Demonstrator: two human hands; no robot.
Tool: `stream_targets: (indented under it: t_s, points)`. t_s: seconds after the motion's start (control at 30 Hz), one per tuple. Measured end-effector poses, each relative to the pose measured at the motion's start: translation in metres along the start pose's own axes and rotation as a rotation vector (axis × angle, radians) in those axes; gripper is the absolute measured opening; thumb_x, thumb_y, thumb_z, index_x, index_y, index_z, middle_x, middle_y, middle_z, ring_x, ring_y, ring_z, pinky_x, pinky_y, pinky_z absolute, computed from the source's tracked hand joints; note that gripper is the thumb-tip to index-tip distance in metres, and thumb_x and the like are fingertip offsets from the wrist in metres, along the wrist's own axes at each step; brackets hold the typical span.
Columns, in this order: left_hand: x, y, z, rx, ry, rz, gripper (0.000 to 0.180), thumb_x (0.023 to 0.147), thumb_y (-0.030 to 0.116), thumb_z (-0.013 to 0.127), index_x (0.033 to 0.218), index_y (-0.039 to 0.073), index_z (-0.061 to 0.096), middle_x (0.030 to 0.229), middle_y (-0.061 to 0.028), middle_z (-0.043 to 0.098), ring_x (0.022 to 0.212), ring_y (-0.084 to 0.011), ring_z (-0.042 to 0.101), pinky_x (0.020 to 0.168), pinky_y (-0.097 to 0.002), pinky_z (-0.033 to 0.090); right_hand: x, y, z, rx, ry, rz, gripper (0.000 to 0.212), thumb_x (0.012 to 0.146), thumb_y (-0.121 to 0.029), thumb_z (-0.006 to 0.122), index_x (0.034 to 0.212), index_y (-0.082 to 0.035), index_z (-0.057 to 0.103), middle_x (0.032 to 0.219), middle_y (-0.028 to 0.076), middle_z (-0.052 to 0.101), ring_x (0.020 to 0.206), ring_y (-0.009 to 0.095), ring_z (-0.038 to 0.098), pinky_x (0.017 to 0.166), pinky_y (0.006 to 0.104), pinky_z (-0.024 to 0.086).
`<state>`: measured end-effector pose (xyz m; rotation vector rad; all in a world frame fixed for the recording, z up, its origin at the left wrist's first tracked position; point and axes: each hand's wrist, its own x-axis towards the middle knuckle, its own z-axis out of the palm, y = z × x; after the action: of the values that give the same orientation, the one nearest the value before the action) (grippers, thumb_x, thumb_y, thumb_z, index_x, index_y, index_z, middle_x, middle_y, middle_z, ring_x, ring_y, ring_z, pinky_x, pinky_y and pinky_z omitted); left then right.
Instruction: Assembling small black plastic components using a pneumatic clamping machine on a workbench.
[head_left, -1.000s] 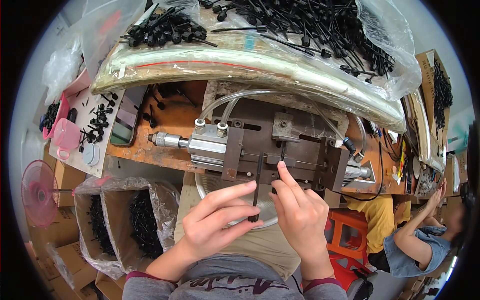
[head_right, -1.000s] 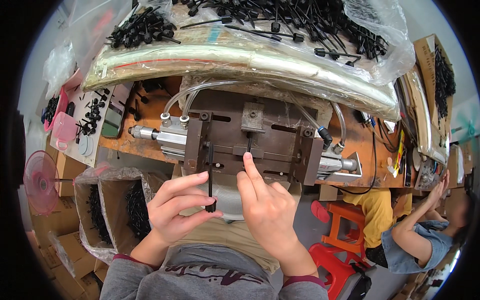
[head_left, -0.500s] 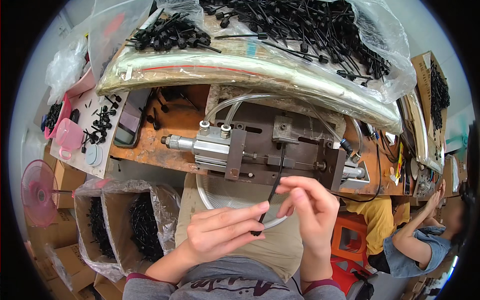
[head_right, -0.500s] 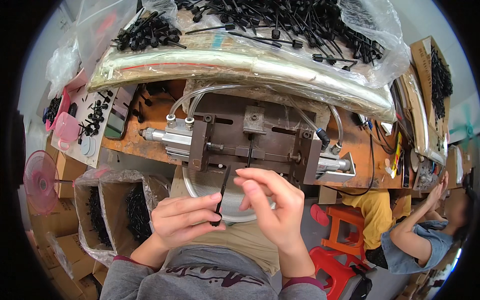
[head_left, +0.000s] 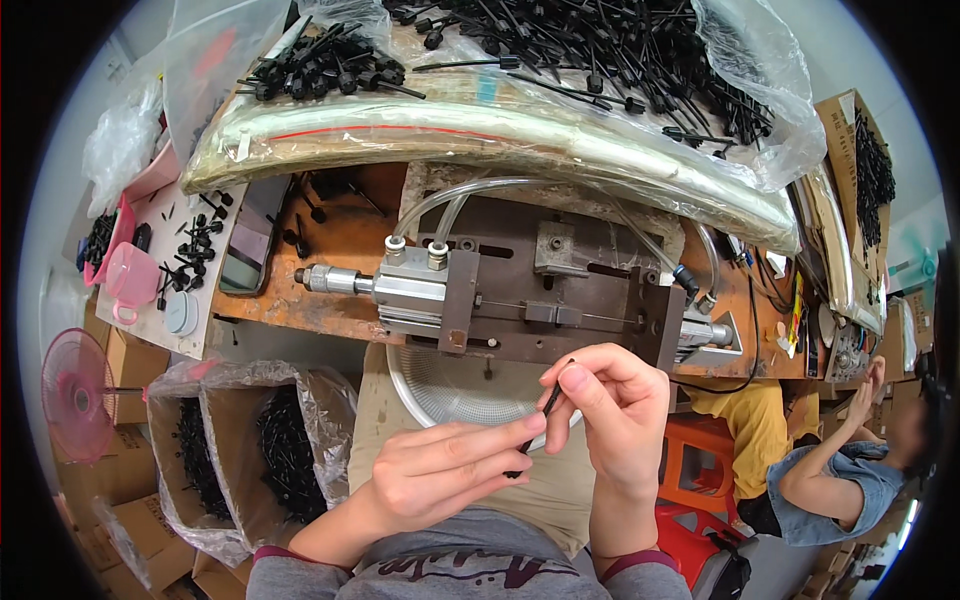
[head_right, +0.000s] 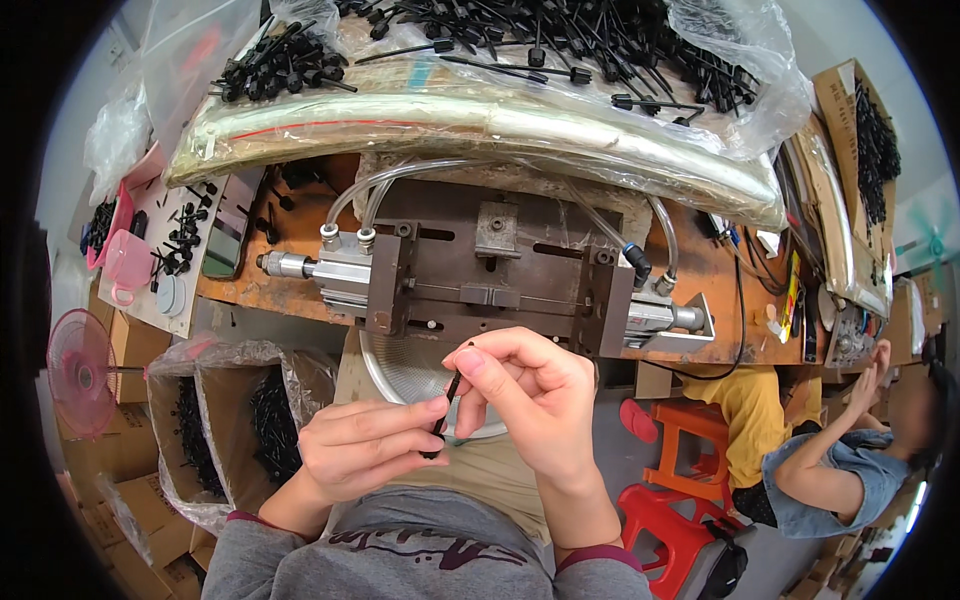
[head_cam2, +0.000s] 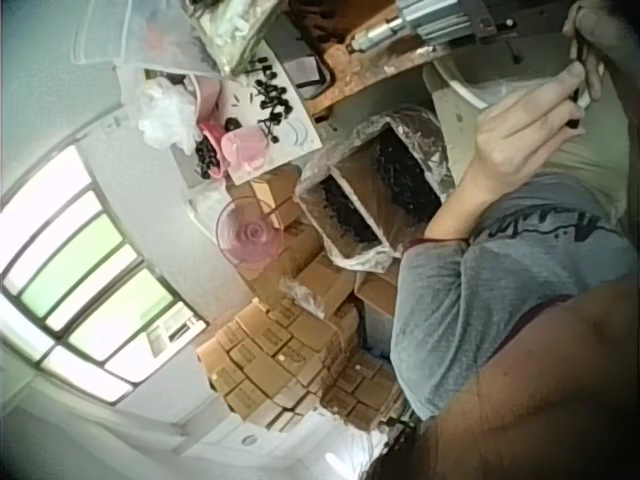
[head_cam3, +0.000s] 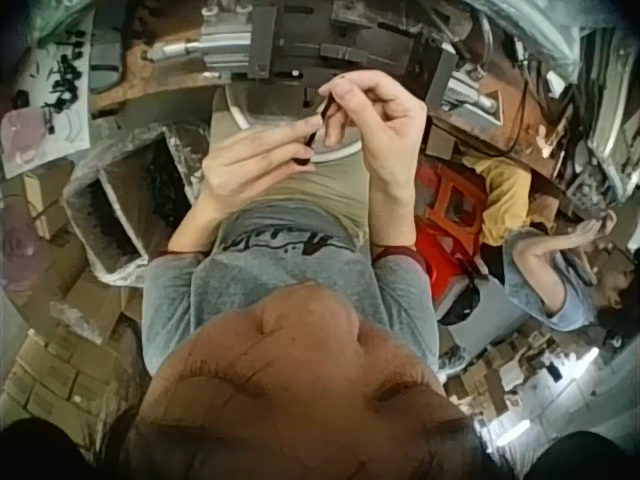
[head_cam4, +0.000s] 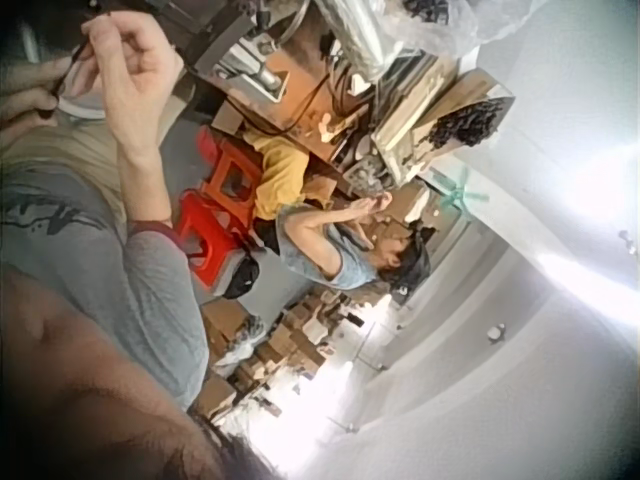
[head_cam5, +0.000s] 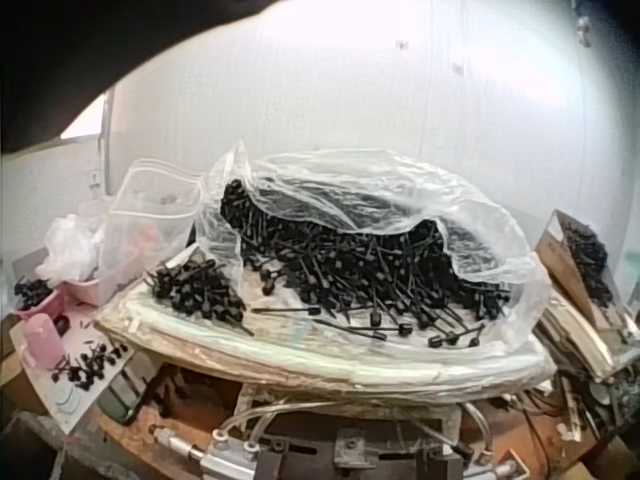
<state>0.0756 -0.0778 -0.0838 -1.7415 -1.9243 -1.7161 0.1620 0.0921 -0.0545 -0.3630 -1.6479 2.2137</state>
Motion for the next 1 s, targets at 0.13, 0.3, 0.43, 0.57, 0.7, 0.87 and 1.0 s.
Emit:
stream_targets:
  t_s: [0.13,0.3,0.43,0.57,0.7,0.87,1.0]
  points:
    - [0.002,0.003,0.000,0.007,-0.023,-0.021,0.028,0.063,0.008,0.083,0.089,0.000,0.073,0.112,-0.0147,0.069,0.075,-0.0207,0.070,0.063,-0.0272,0.057,-0.002,0.002,0.001,0.006,0.020,-0.028,0.010,0.094,0.001,0.058,0.093,0.008,0.064,0.071,0.010,0.066,0.057,0.014,0.065,0.051,0.0222,0.050]
    - [0.001,0.005,0.000,0.014,-0.039,-0.046,0.028,0.064,0.008,0.082,0.088,-0.001,0.073,0.113,-0.0148,0.069,0.076,-0.0207,0.070,0.064,-0.0272,0.057,-0.005,0.005,0.002,-0.005,0.041,-0.037,0.009,0.094,0.001,0.057,0.093,0.008,0.063,0.071,0.010,0.066,0.058,0.014,0.066,0.052,0.0228,0.052]
    - [0.001,0.005,0.001,0.004,-0.047,-0.060,0.027,0.064,0.008,0.082,0.087,-0.001,0.073,0.114,-0.0141,0.069,0.076,-0.0205,0.070,0.064,-0.0272,0.057,-0.006,0.005,0.000,-0.016,0.045,-0.043,0.009,0.094,0.002,0.058,0.093,0.008,0.063,0.070,0.010,0.066,0.058,0.014,0.066,0.052,0.0230,0.052]
    - [0.001,0.005,0.002,0.005,-0.052,-0.065,0.026,0.064,0.008,0.081,0.087,-0.001,0.073,0.114,-0.0136,0.068,0.075,-0.0206,0.069,0.063,-0.0272,0.057,-0.007,0.007,-0.001,-0.015,0.052,-0.045,0.008,0.094,0.002,0.058,0.092,0.008,0.063,0.070,0.010,0.066,0.058,0.014,0.066,0.052,0.0228,0.052]
    - [0.002,0.004,0.004,0.000,-0.050,-0.063,0.025,0.064,0.008,0.081,0.087,-0.001,0.073,0.115,-0.0136,0.068,0.074,-0.0207,0.069,0.063,-0.0273,0.057,-0.008,0.008,-0.002,-0.021,0.067,-0.040,0.008,0.094,0.001,0.058,0.092,0.008,0.063,0.070,0.010,0.066,0.058,0.014,0.066,0.052,0.0227,0.052]
    - [0.002,0.005,0.004,0.000,-0.069,-0.080,0.026,0.065,0.007,0.081,0.089,-0.001,0.073,0.115,-0.0140,0.068,0.073,-0.0208,0.069,0.064,-0.0277,0.057,-0.009,0.010,-0.003,-0.020,0.069,-0.025,0.008,0.094,0.001,0.058,0.092,0.008,0.063,0.070,0.010,0.066,0.058,0.014,0.066,0.053,0.0227,0.052]
    - [0.001,0.002,0.009,0.003,-0.027,-0.060,0.028,0.064,0.007,0.081,0.090,-0.001,0.073,0.116,-0.0148,0.067,0.073,-0.0208,0.069,0.062,-0.0276,0.056,-0.008,0.016,-0.006,0.011,0.081,-0.029,0.009,0.094,0.001,0.058,0.095,0.008,0.063,0.072,0.011,0.067,0.058,0.014,0.066,0.054,0.0225,0.051]
